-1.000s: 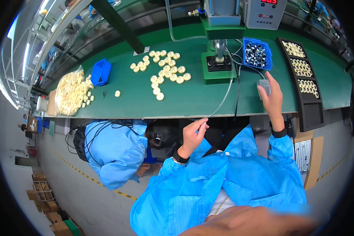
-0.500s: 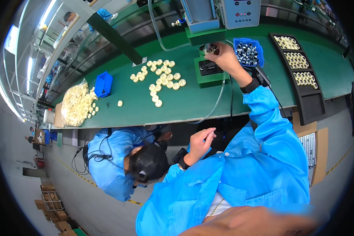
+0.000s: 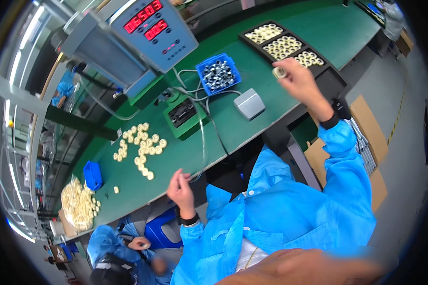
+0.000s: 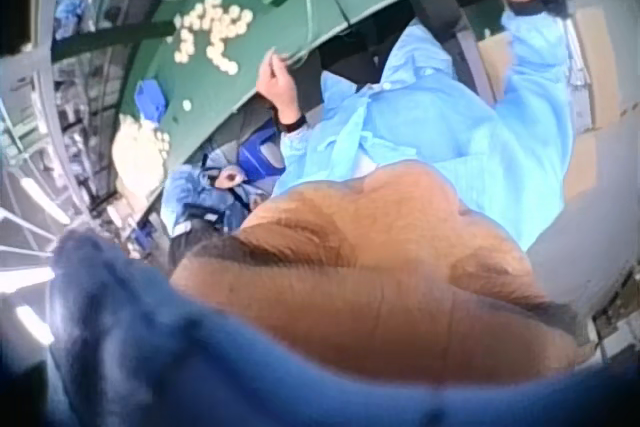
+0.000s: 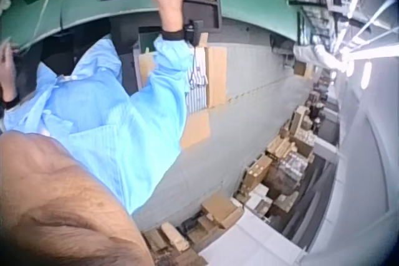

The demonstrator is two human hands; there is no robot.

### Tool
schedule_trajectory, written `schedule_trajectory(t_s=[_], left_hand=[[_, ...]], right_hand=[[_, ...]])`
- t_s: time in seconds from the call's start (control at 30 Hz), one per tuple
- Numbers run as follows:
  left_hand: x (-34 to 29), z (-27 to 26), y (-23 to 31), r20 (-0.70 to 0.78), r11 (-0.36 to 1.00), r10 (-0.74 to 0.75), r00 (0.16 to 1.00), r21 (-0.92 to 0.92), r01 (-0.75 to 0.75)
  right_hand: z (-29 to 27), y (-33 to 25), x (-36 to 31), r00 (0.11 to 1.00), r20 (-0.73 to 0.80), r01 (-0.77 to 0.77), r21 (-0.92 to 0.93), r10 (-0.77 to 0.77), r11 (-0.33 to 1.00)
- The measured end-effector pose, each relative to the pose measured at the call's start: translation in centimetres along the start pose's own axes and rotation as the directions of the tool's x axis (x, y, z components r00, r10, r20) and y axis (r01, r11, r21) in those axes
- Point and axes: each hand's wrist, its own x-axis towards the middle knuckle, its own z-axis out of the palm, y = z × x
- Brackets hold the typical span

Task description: Assembling small plastic rings and metal inserts using a press machine.

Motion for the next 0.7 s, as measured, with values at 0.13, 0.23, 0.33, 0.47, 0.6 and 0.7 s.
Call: schedule_trajectory(t_s=[0.13,0.23,0.33,0.47,0.6,0.7], left_hand=[[4.0,-2.4,-2.3,-0.118,0.982,0.023,0.993,0.190,0.000],[6.4,-4.6,-3.3,-0.125,0.798,0.218,0.968,0.594,-0.103],[7.8,-6.7,-4.6,-0.068,0.485,0.317,0.946,0.869,-0.100],[9.1,-8.6,-6.6,-0.104,0.444,0.180,0.978,0.896,0.013],[9.5,-8.3,-6.7,-0.098,0.523,0.013,0.995,0.849,0.077],[9.5,-8.0,-6.9,-0.074,0.532,-0.032,0.997,0.843,0.079]], right_hand=[[-6.8,9.0,0.1,0.963,-0.134,-0.263,-0.270,0.234,0.926],[-8.8,13.2,0.2,0.944,-0.123,-0.328,-0.409,0.305,0.851],[-8.7,15.9,0.3,0.948,-0.136,-0.316,-0.508,0.288,0.801],[-8.9,17.8,1.2,0.914,-0.077,-0.371,-0.555,0.398,0.745],[-8.0,19.1,1.6,0.905,-0.048,-0.366,-0.593,0.422,0.717],[-7.9,19.6,2.1,0.899,-0.035,-0.367,-0.606,0.437,0.706]])
